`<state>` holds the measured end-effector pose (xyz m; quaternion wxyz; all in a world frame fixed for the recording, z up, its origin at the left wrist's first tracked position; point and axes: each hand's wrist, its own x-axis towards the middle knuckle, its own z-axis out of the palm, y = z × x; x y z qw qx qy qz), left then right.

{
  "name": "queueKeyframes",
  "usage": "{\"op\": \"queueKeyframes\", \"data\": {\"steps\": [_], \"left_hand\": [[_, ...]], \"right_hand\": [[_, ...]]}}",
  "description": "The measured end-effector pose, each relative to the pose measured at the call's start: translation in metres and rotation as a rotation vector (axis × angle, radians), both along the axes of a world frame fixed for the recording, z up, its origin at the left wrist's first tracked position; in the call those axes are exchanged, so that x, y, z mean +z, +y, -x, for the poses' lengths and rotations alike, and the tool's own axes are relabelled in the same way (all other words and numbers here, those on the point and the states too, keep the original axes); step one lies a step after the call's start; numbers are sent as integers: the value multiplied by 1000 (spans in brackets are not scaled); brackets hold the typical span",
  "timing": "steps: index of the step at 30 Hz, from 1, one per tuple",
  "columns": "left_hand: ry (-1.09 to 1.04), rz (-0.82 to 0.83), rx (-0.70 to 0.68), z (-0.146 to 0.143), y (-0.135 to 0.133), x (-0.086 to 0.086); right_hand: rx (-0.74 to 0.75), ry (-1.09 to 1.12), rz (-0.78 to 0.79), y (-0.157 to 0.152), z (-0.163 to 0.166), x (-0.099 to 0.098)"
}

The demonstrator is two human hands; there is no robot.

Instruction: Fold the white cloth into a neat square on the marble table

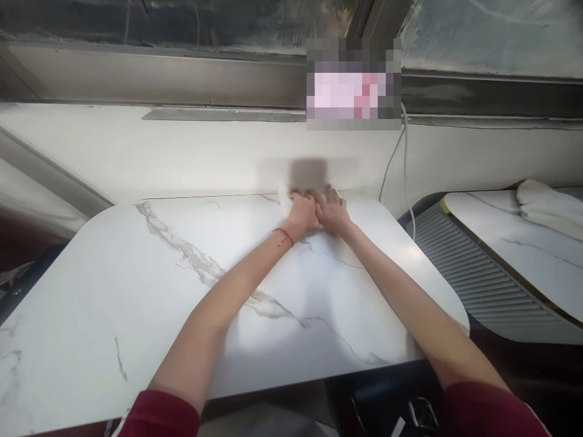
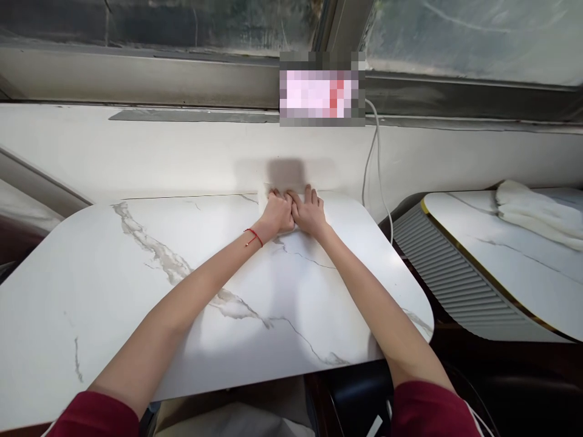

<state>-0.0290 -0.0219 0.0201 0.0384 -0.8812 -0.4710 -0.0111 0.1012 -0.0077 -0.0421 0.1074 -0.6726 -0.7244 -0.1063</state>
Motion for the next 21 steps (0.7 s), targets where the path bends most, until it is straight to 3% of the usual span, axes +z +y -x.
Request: {"op": "queueKeyframes", "data": {"steps": [5,11,15,21], "left_hand": [[-61,-22,45,8,-10,-1],[10,-3,78,22,-45,5],[130,-43,21,43,-90,8],[185,-47,-101,84,-187,1]], "right_hand": [[-40,18,-47,-13,14,10],[-85,-106,40,-55,35,29],[-6,-192,28,-105,49,27],[106,-359,-33,-220,84,25]]}}
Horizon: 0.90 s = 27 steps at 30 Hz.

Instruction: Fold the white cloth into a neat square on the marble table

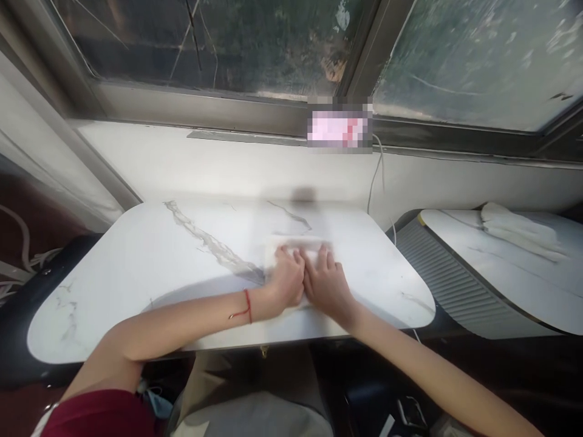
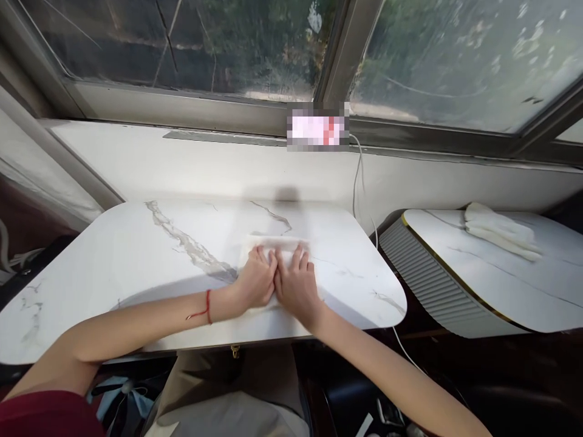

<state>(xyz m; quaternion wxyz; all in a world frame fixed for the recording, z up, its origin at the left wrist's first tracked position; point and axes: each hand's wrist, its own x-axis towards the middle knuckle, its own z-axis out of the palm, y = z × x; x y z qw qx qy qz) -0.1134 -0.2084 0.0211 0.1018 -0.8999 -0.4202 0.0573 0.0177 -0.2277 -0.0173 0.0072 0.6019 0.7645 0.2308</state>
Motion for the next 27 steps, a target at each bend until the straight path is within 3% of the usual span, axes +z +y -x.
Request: {"op": "queueKeyframes", "data": {"steps": [4,6,9,16,27], "left_hand": [[-82,53,21,17,-53,-14],[-110,80,29,20,-63,-15],[-27,103,51,19,-57,-6],[68,125,161,23,13,18],[-60,-25,299,56,130,0]], "right_hand": [[128,-22,40,-54,16,7],[194,-16,84,-61,17,13],[260,6,142,-49,15,21],[165,-8,171,30,25,26],[107,132,121,165,56,12]]}}
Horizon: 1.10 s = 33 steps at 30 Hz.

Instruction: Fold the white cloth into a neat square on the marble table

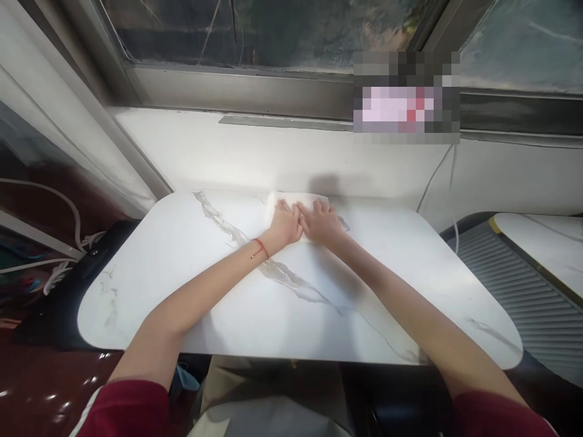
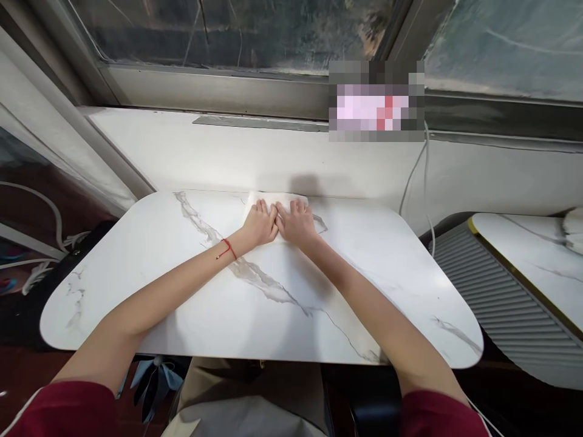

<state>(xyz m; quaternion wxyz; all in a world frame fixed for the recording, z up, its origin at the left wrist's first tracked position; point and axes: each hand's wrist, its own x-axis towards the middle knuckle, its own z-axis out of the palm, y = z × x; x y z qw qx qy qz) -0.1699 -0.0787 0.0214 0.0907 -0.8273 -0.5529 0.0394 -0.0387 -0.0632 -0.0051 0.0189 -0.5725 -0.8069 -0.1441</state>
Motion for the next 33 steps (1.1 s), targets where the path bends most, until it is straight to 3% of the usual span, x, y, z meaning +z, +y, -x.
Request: {"op": "queueKeyframes", "data": {"steps": [7,21,27,33], "left_hand": [[-39,-37,25,4,46,-7],[-155,-109,29,6,43,-16],[-61,-100,-32,15,5,-12],[124,-70,-120,22,-80,2]], "right_hand": [[-23,110,-4,40,10,1],[-119,134,-46,37,15,-8],[-78,103,-66,-3,16,-4],[-6,28,-84,-86,20,-4]]}}
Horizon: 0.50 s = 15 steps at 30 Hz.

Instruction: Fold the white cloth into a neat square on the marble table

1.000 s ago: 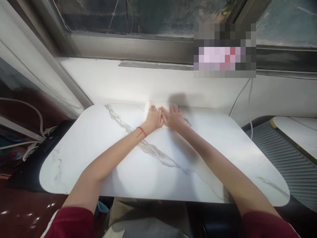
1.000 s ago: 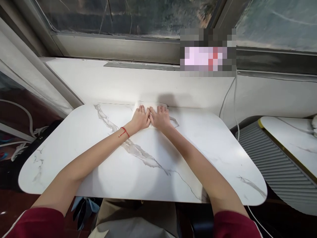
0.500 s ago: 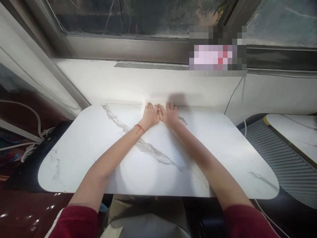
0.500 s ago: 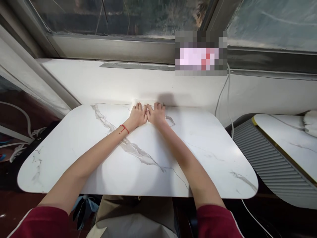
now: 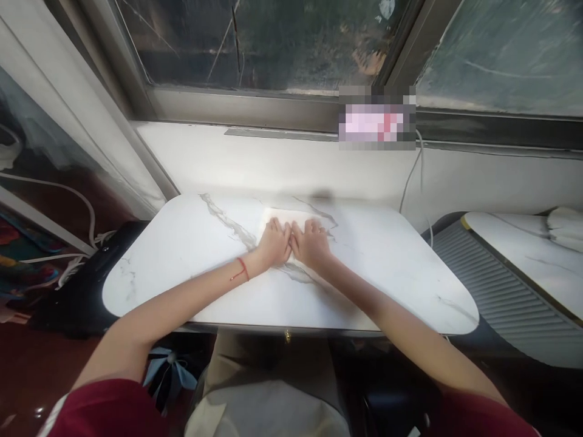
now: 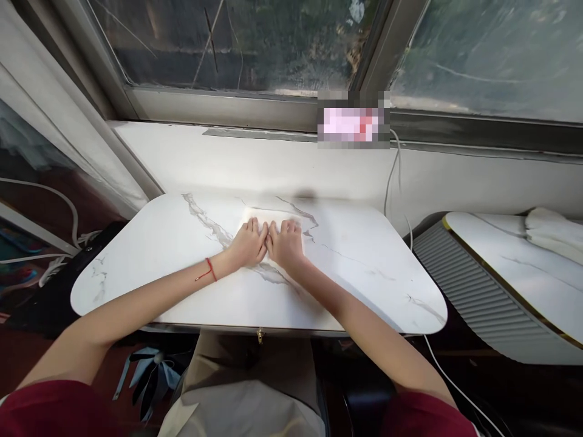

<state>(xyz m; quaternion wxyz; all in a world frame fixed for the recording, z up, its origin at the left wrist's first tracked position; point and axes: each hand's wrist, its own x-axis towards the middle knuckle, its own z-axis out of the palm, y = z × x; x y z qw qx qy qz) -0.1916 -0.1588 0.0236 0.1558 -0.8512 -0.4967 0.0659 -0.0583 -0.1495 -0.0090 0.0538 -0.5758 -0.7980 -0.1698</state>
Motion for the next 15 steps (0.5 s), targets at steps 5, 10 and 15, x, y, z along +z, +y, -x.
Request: {"op": "queueKeyframes", "data": {"steps": [5,10,15], "left_hand": [[203,35,-9,4,-87,6],[256,85,-18,21,-140,11],[181,95,-32,41,-128,25]], "right_hand": [[36,-121,-77,-89,15,-8],[377,-62,-175,-137,10,3],[673,63,-164,-121,1,19]]}}
